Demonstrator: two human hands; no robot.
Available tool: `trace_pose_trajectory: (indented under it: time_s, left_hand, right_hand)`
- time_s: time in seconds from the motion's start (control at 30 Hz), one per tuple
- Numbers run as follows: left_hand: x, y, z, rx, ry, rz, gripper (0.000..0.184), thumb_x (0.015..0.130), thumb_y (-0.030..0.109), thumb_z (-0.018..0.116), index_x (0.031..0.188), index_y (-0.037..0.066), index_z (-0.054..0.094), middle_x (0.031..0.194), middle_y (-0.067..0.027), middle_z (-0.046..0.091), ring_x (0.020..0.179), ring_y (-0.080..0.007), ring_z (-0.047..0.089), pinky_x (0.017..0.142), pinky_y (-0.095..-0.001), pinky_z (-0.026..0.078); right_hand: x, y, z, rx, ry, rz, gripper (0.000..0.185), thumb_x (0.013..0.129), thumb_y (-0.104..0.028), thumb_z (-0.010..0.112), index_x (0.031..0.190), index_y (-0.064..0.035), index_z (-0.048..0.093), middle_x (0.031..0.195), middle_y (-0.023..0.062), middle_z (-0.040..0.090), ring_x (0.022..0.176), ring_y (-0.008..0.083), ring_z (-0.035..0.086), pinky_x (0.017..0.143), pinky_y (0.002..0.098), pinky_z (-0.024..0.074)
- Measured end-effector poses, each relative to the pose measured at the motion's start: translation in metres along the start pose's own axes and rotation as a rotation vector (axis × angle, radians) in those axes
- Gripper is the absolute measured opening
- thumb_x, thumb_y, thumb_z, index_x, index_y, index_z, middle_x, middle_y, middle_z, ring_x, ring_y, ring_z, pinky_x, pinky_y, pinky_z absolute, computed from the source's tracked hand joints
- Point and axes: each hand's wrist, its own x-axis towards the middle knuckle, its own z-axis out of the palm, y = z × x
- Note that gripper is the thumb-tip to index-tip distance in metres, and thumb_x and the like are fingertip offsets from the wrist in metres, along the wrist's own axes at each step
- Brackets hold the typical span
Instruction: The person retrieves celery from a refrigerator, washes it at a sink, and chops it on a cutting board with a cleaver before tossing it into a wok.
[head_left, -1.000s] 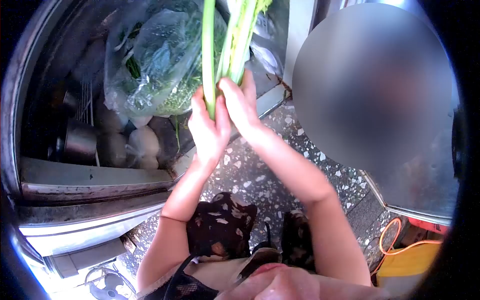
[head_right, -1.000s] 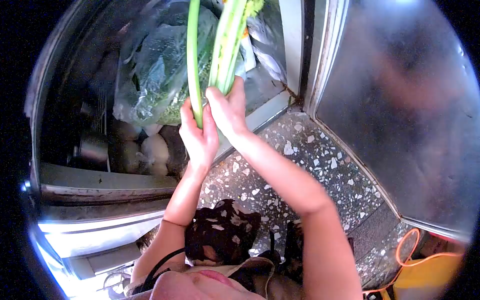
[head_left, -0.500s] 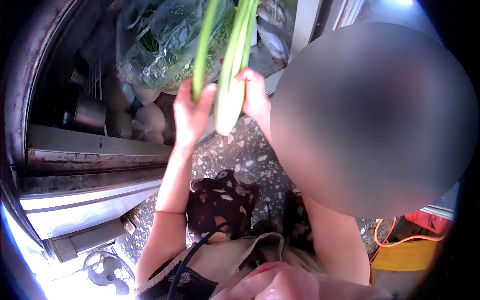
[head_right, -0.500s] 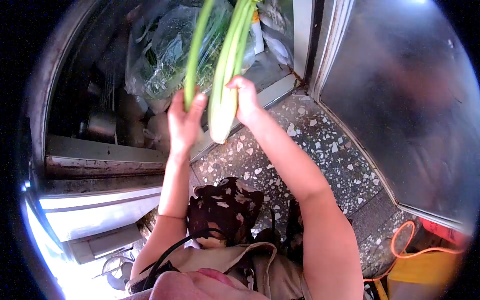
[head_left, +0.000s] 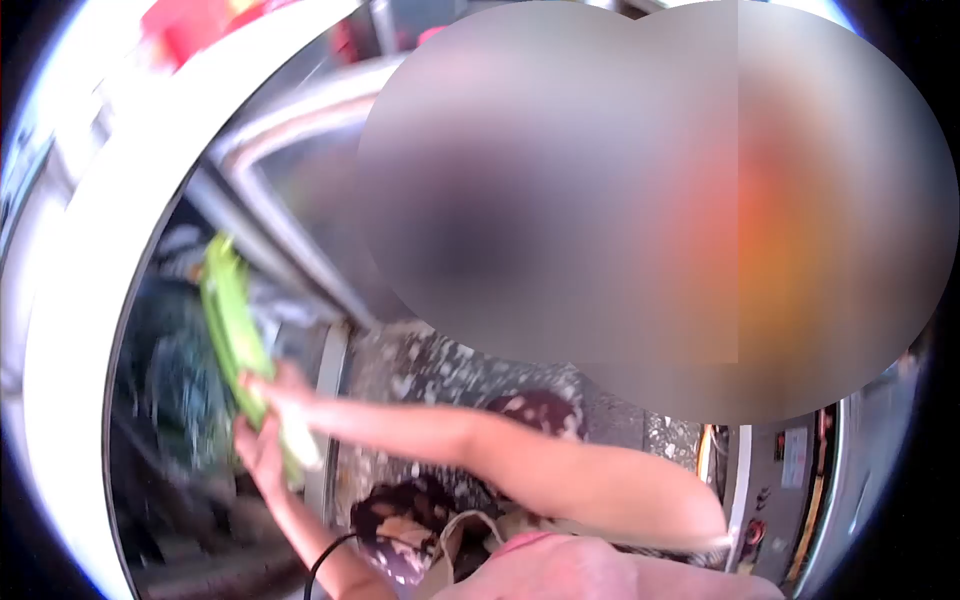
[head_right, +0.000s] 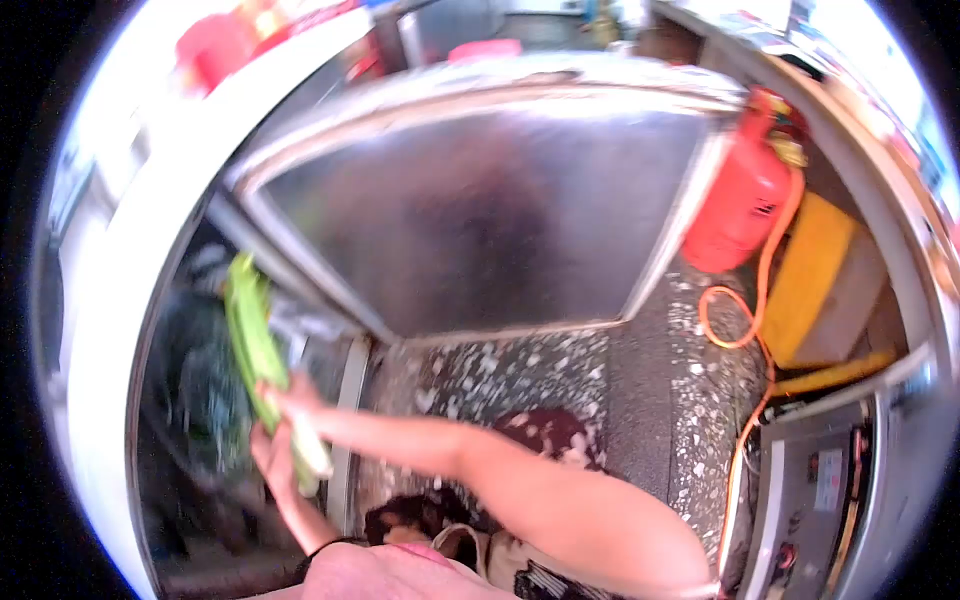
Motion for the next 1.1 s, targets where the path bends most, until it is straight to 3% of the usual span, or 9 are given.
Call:
trace_pose_trajectory:
  time_s: [0.17, 0.2, 0.3, 0.43, 0.63, 0.73, 0.8, 0.97, 1.1]
  left_hand:
    - [-0.005, 0.030, 0.008, 0.033, -0.050, -0.185, 0.050, 0.078, 0.014, 0.059, 0.122, -0.008, 0.049, 0.105, -0.0178, 0.059, 0.093, -0.0239, 0.057, 0.083, -0.0337, 0.046]
    - [-0.012, 0.022, 0.016, 0.063, 0.025, -0.002, 0.049, 0.078, 0.014, 0.057, 0.120, -0.009, 0.049, 0.104, -0.0198, 0.060, 0.094, -0.0264, 0.058, 0.084, -0.0356, 0.045]
    - [-0.016, 0.019, 0.027, 0.351, 0.246, -0.030, 0.051, 0.078, 0.016, 0.062, 0.120, -0.009, 0.048, 0.107, -0.0253, 0.060, 0.099, -0.0347, 0.059, 0.087, -0.0398, 0.045]
    - [-0.022, 0.011, 0.041, 0.289, 0.411, 0.014, 0.058, 0.077, 0.017, 0.066, 0.125, -0.006, 0.044, 0.109, -0.0253, 0.060, 0.102, -0.0345, 0.059, 0.090, -0.0404, 0.044]
    - [-0.039, 0.020, 0.065, 0.433, 0.567, -0.111, 0.065, 0.078, 0.016, 0.067, 0.132, -0.004, 0.037, 0.110, -0.0293, 0.060, 0.100, -0.0411, 0.061, 0.083, -0.0459, 0.050]
    - [-0.044, 0.008, 0.071, 0.478, 0.671, -0.012, 0.060, 0.078, 0.019, 0.066, 0.127, -0.006, 0.043, 0.106, -0.0295, 0.061, 0.096, -0.0424, 0.062, 0.080, -0.0467, 0.051]
    - [-0.040, 0.002, 0.066, 0.432, 0.641, -0.002, 0.056, 0.078, 0.017, 0.064, 0.125, -0.006, 0.044, 0.105, -0.0294, 0.061, 0.095, -0.0420, 0.062, 0.079, -0.0467, 0.051]
    - [-0.040, -0.001, 0.058, 0.281, 0.550, -0.083, 0.052, 0.077, 0.013, 0.060, 0.122, -0.010, 0.047, 0.104, -0.0280, 0.062, 0.092, -0.0392, 0.063, 0.080, -0.0445, 0.050]
    - [-0.041, -0.019, 0.045, 0.221, 0.449, -0.045, 0.050, 0.078, 0.013, 0.063, 0.119, -0.012, 0.049, 0.103, -0.0290, 0.061, 0.090, -0.0379, 0.063, 0.080, -0.0442, 0.049]
  right_hand:
    - [-0.022, -0.047, -0.006, -0.280, -0.022, 0.101, 0.057, 0.077, -0.040, 0.074, 0.117, -0.0013, 0.060, 0.101, 0.0133, 0.067, 0.091, 0.0217, 0.063, 0.083, 0.0339, 0.0484]
    - [-0.030, -0.059, -0.006, -0.264, -0.008, 0.111, 0.056, 0.078, -0.039, 0.073, 0.117, -0.0017, 0.060, 0.101, 0.0126, 0.067, 0.092, 0.0212, 0.063, 0.083, 0.0326, 0.0472]
    - [-0.029, -0.057, -0.008, -0.269, -0.109, 0.159, 0.054, 0.082, -0.041, 0.069, 0.119, -0.0020, 0.060, 0.107, 0.0131, 0.066, 0.096, 0.0201, 0.062, 0.085, 0.0325, 0.0461]
    - [-0.022, -0.050, -0.013, -0.301, -0.207, 0.137, 0.058, 0.084, -0.046, 0.065, 0.120, -0.0016, 0.058, 0.107, 0.0134, 0.066, 0.097, 0.0209, 0.062, 0.086, 0.0329, 0.0459]
    - [-0.022, -0.036, -0.015, -0.251, -0.082, 0.038, 0.064, 0.088, -0.055, 0.056, 0.111, 0.0044, 0.058, 0.101, 0.0157, 0.065, 0.092, 0.0226, 0.063, 0.082, 0.0342, 0.0475]
    - [-0.021, -0.029, -0.015, -0.251, -0.082, -0.008, 0.063, 0.089, -0.055, 0.054, 0.115, 0.0029, 0.054, 0.098, 0.0150, 0.064, 0.091, 0.0214, 0.061, 0.081, 0.0343, 0.0472]
    - [-0.020, -0.029, -0.016, -0.282, -0.090, 0.004, 0.062, 0.091, -0.053, 0.053, 0.122, 0.0007, 0.052, 0.102, 0.0140, 0.063, 0.095, 0.0204, 0.060, 0.083, 0.0335, 0.0462]
    - [-0.010, -0.006, -0.017, -0.300, 0.006, 0.022, 0.051, 0.092, -0.046, 0.055, 0.113, 0.0004, 0.055, 0.081, 0.0050, 0.061, 0.075, 0.0147, 0.057, 0.067, 0.0303, 0.0463]
    - [-0.002, 0.002, -0.021, -0.220, -0.043, 0.138, 0.044, 0.092, -0.044, 0.056, 0.107, -0.0021, 0.057, 0.076, 0.0043, 0.059, 0.065, 0.0109, 0.056, 0.057, 0.0266, 0.0465]
